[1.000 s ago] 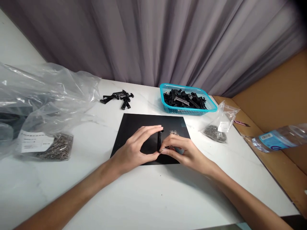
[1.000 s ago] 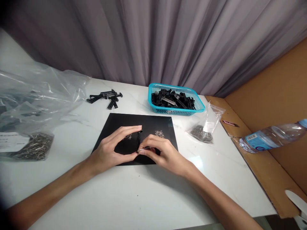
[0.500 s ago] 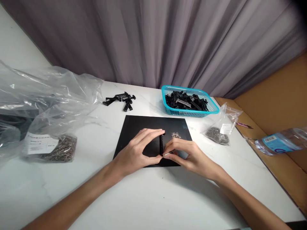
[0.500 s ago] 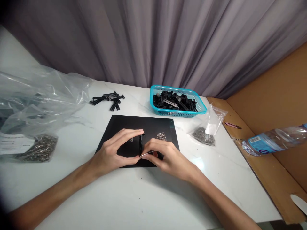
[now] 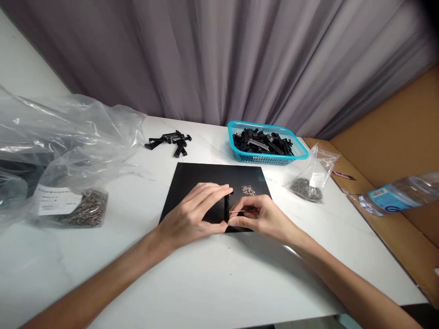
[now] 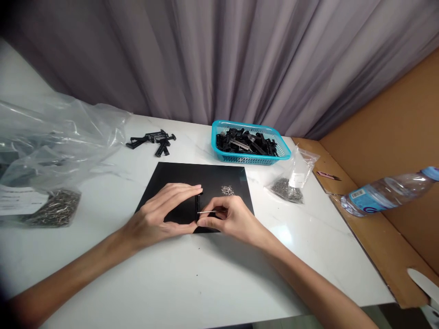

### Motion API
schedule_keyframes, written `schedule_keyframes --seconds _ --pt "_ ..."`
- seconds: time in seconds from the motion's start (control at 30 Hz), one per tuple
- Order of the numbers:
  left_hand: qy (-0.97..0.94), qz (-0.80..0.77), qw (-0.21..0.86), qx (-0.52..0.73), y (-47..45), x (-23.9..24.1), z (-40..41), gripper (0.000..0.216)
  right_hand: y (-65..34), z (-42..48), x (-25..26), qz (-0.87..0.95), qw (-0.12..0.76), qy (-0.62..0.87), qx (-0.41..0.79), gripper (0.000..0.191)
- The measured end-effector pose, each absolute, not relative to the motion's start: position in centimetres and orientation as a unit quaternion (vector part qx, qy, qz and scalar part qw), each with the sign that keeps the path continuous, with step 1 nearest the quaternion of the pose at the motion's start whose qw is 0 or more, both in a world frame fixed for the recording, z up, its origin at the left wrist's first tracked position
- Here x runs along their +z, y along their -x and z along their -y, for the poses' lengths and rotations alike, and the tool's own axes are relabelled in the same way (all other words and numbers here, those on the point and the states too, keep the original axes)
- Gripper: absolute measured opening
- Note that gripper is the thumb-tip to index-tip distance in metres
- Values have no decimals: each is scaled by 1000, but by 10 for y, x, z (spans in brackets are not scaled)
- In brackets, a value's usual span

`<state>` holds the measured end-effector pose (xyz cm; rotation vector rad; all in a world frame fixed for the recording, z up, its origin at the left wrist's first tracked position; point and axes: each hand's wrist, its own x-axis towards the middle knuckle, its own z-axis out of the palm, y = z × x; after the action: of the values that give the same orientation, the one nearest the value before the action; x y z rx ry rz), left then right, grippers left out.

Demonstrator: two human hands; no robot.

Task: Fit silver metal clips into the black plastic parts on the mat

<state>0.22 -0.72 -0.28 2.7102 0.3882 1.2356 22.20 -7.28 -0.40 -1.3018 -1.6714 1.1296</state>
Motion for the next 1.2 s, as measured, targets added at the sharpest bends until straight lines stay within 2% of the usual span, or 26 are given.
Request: schedule_keyframes --seconds 0.1,0.2,0.43,0.53,0.67,0.8,1.2 --pt "-904 -135 81 397 -1 -8 6 61 -219 71 -8 640 364 509 446 39" --pt "-892 -211 166 364 0 -14 1 64 -220 69 -4 646 374 510 427 40" --pt "-860 -250 274 351 1 -13 -9 67 -230 69 7 692 448 521 220 53" --pt "-854 -250 296 348 1 -12 -8 66 -228 73 6 671 454 514 282 50" --pt "-852 -264 296 342 1 -8 -8 64 -222 77 6 625 495 470 378 37" --pt "-852 -267 291 344 2 -6 -8 64 -219 77 3 606 524 456 388 29" --pt "-838 -284 261 386 1 -5 -6 56 -215 78 2 606 497 435 443 30"
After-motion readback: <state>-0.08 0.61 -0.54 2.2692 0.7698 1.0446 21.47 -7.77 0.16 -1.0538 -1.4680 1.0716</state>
